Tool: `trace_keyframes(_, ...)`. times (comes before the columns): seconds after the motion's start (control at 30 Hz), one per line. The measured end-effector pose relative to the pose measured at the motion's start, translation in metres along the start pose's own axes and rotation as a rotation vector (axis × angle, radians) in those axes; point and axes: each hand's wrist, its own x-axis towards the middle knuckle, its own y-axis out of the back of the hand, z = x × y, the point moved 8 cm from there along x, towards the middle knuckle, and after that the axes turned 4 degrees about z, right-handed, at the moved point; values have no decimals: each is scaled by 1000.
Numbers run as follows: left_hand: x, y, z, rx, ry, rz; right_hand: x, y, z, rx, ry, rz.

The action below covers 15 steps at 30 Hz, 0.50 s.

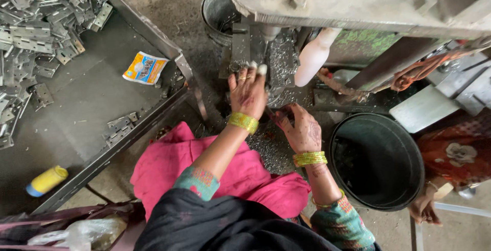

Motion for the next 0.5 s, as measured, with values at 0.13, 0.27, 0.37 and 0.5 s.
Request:
trace_keyframes(0.13,2,-11,-6,269,-47,-119,-1,-9,8,-43,-122,-71)
trace_keyframes(0.27,26,-38,-3,494,-15,-397,1,-15,11,-117,-26,-76)
trace_keyframes(0.37,37,-41,-5,460,40,-410,1,-37,39,-133,-73,-175)
trace_keyframes(0.5,46,-44,-10,494,7,-359,-23,-86,94,-90,-118,-278)
